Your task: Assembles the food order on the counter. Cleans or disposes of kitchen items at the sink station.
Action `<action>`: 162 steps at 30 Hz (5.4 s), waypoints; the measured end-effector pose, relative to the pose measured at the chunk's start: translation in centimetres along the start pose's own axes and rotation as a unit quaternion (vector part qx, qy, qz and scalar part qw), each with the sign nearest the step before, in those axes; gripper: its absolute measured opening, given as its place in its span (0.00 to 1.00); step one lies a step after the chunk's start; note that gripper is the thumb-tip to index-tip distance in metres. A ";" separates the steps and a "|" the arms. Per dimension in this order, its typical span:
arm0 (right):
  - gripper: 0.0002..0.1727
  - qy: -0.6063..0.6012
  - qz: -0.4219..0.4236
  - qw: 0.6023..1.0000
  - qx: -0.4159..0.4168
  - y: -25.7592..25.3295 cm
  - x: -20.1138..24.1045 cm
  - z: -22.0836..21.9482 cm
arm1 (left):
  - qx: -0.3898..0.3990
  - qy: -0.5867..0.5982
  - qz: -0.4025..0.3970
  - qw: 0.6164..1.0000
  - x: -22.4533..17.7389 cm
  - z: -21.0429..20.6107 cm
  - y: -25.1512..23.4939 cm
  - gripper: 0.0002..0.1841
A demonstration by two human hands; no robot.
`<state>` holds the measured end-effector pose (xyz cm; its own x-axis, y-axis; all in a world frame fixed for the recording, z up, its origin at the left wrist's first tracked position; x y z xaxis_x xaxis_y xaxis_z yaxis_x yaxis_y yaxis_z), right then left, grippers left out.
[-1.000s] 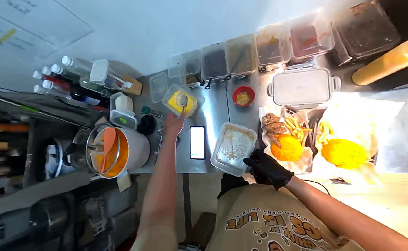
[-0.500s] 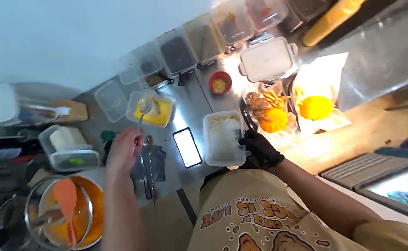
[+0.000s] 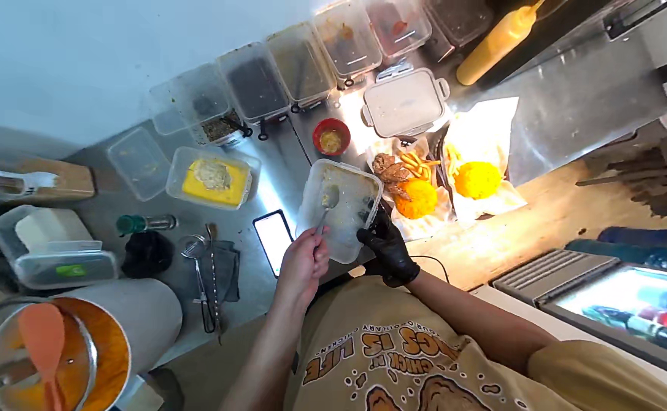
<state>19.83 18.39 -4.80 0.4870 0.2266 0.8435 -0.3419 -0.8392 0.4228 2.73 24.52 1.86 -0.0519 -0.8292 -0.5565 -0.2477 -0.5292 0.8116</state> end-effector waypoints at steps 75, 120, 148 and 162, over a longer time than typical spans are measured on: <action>0.13 0.041 0.061 0.987 -0.141 2.0 18.3 29.9 | -0.082 -0.763 -0.252 0.589 -6.7 -15.3 -6.0 0.17; 0.16 0.033 0.057 0.987 -0.147 1.8 18.3 30.5 | -0.133 -0.730 -0.278 0.610 -9.1 -13.8 -5.4 0.17; 0.16 0.036 0.075 0.986 -0.145 1.9 19.0 30.0 | -0.142 -0.719 -0.302 0.610 -8.2 -13.1 -4.1 0.16; 0.17 0.048 0.070 0.982 -0.169 2.4 18.6 29.1 | -0.139 -0.555 -0.292 0.767 -12.1 -8.2 -4.4 0.13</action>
<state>51.45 6.19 2.27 0.3441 0.1790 0.9217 -0.6557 -0.6568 0.3724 12.37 35.42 6.46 -0.8399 0.1446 -0.5231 -0.3338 -0.8977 0.2878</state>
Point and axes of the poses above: each hand's wrist, its own y-axis away from the middle knuckle, its own z-axis out of the back of the hand, x = y × z, the point moved 8 cm from there along -y, towards the middle knuckle, and after that the axes turned 7 degrees about -y, right-handed, at the moved point
